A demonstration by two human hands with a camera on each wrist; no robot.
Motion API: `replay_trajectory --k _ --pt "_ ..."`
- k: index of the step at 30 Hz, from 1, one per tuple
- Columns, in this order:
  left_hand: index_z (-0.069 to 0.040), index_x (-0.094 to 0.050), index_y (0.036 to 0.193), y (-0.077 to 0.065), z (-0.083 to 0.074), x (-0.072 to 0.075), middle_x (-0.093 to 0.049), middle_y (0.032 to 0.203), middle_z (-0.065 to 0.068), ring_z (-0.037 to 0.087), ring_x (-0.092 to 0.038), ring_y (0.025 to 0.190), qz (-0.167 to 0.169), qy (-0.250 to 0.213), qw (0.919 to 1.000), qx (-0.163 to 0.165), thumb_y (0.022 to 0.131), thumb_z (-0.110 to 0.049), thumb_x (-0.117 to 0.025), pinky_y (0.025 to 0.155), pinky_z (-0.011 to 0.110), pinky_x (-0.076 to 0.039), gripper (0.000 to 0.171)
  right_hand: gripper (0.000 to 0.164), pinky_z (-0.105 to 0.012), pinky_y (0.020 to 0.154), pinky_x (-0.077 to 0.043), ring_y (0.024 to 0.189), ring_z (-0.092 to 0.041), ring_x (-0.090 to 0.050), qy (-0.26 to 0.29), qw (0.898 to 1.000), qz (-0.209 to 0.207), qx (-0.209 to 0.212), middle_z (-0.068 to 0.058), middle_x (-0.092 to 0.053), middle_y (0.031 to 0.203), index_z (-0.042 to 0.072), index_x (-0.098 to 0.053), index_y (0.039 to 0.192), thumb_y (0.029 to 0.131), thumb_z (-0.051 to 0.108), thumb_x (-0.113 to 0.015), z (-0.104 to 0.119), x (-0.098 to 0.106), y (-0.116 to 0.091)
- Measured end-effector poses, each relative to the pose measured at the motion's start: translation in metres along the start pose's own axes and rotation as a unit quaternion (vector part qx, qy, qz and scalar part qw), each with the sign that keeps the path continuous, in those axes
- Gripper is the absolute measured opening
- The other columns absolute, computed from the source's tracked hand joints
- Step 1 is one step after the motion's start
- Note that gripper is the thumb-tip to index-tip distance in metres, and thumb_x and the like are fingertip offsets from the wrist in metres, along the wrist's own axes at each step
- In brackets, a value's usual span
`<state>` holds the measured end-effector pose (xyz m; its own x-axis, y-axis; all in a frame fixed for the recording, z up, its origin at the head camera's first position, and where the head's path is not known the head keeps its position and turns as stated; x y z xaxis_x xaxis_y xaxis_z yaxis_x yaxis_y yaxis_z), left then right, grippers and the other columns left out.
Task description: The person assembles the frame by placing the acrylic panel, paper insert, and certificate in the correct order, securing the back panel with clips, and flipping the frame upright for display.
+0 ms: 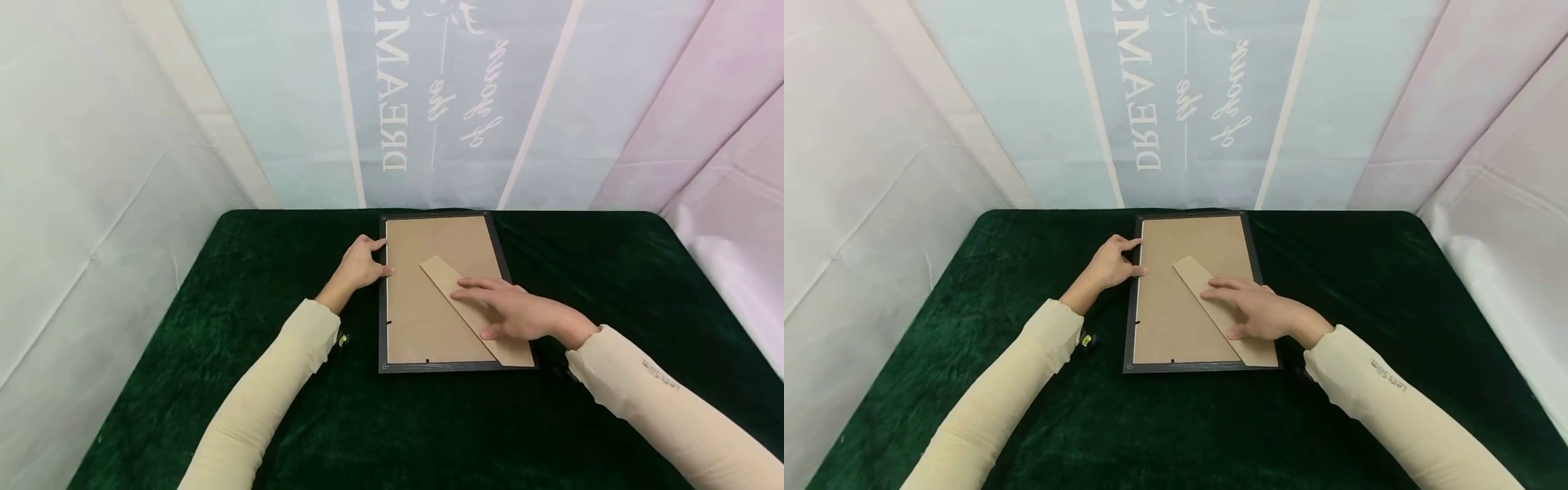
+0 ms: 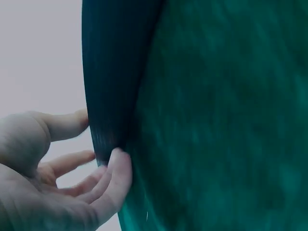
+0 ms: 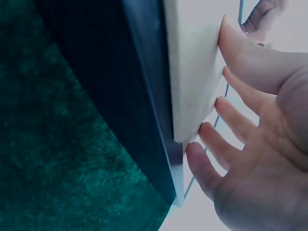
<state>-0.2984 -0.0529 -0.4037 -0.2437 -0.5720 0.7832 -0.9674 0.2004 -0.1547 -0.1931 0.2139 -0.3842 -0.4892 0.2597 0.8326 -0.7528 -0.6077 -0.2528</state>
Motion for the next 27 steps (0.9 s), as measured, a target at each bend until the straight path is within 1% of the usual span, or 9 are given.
replay_trajectory --k 4,7,11,14,17,20,22,24,27 --pt "-0.019 -0.04 0.153 0.0 0.001 0.0 -0.035 0.154 0.009 0.029 -0.05 0.129 0.014 0.024 0.9996 -0.007 0.093 -0.029 -0.07 0.101 0.042 -0.047 0.068 0.075 -0.072 0.111 -0.022 0.15 -0.038 -0.019 0.0 1.0 0.0 0.001 -0.008 -0.021 0.165 0.023 -0.039 0.153 0.088 0.019 -0.075 -0.002 -0.002 0.0" --pt "-0.018 -0.039 0.153 0.0 -0.002 0.0 -0.033 0.155 0.007 0.027 -0.054 0.122 0.016 0.067 0.9974 -0.019 0.096 -0.03 -0.065 0.097 0.04 -0.049 0.065 0.075 -0.072 0.112 -0.022 0.151 -0.038 -0.018 -0.001 1.0 0.002 0.0 -0.008 -0.021 0.165 0.024 -0.039 0.153 0.088 0.02 -0.075 -0.001 -0.002 0.001" --pt "-0.017 -0.038 0.154 0.001 -0.008 0.0 -0.038 0.152 0.007 0.023 -0.058 0.087 0.014 0.145 0.9886 -0.039 0.097 -0.023 -0.054 0.072 0.034 -0.05 0.059 0.075 -0.072 0.111 -0.023 0.15 -0.039 -0.02 -0.008 1.0 -0.003 0.002 -0.009 -0.023 0.165 0.023 -0.04 0.153 0.087 0.018 -0.075 0.0 -0.001 0.001" --pt "-0.015 -0.038 0.154 0.001 -0.014 0.0 -0.039 0.152 0.008 0.02 -0.045 0.063 0.02 0.195 0.9792 -0.052 0.095 -0.016 -0.046 0.052 0.029 -0.038 0.06 0.075 -0.071 0.112 -0.023 0.15 -0.039 -0.021 -0.008 1.0 -0.001 0.006 -0.01 -0.023 0.165 0.023 -0.04 0.153 0.087 0.018 -0.076 0.002 0.0 0.001" --pt "-0.015 -0.037 0.154 -0.001 -0.016 0.001 -0.037 0.154 0.009 0.019 -0.039 0.057 0.029 0.223 0.973 -0.053 0.097 -0.017 -0.043 0.047 0.028 -0.033 0.058 0.073 -0.07 0.114 -0.022 0.15 -0.04 -0.018 0.016 1.0 0.015 0.009 -0.011 -0.021 0.165 0.022 -0.039 0.153 0.089 0.02 -0.074 0.002 0.003 0.001" --pt "-0.019 -0.033 0.156 -0.004 -0.013 0.001 -0.036 0.157 0.008 0.02 -0.05 0.07 0.039 0.224 0.9728 -0.044 0.101 -0.023 -0.042 0.054 0.031 -0.041 0.056 0.069 -0.072 0.113 -0.02 0.149 -0.045 -0.016 0.033 0.999 0.008 0.0 -0.017 -0.019 0.164 0.017 -0.039 0.153 0.093 0.027 -0.07 -0.003 0.012 0.002" --pt "-0.02 -0.029 0.158 -0.007 -0.011 0.0 -0.034 0.159 0.008 0.024 -0.058 0.091 0.049 0.217 0.974 -0.042 0.103 -0.028 -0.041 0.069 0.035 -0.05 0.056 0.069 -0.074 0.111 -0.019 0.148 -0.048 -0.014 0.031 0.999 -0.017 -0.03 -0.02 -0.017 0.164 0.014 -0.038 0.153 0.094 0.031 -0.068 -0.012 0.022 0.005" --pt "-0.021 -0.023 0.159 -0.01 -0.009 -0.001 -0.031 0.161 0.009 0.028 -0.055 0.117 0.062 0.206 0.9758 -0.039 0.104 -0.034 -0.043 0.089 0.041 -0.052 0.06 0.07 -0.074 0.11 -0.02 0.146 -0.051 -0.015 0.019 0.996 -0.054 -0.068 -0.025 -0.016 0.162 0.01 -0.037 0.153 0.095 0.033 -0.068 -0.024 0.032 0.01" --pt "-0.019 -0.014 0.161 -0.018 -0.006 -0.002 -0.026 0.164 0.008 0.031 -0.038 0.143 0.082 0.195 0.9771 -0.026 0.101 -0.046 -0.05 0.111 0.05 -0.042 0.075 0.072 -0.072 0.111 -0.022 0.145 -0.053 -0.015 0.021 0.987 -0.092 -0.129 -0.029 -0.014 0.161 0.006 -0.033 0.154 0.096 0.034 -0.065 -0.049 0.039 0.02"
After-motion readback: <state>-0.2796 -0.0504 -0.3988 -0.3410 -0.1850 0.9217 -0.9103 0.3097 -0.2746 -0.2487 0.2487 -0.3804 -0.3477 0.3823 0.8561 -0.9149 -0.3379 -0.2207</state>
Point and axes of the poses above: each hand's wrist, its own y-axis towards the middle knuckle, its own x-axis out of the back of the hand, z = x × y, the point moved 4 cm from there along y, towards the middle knuckle
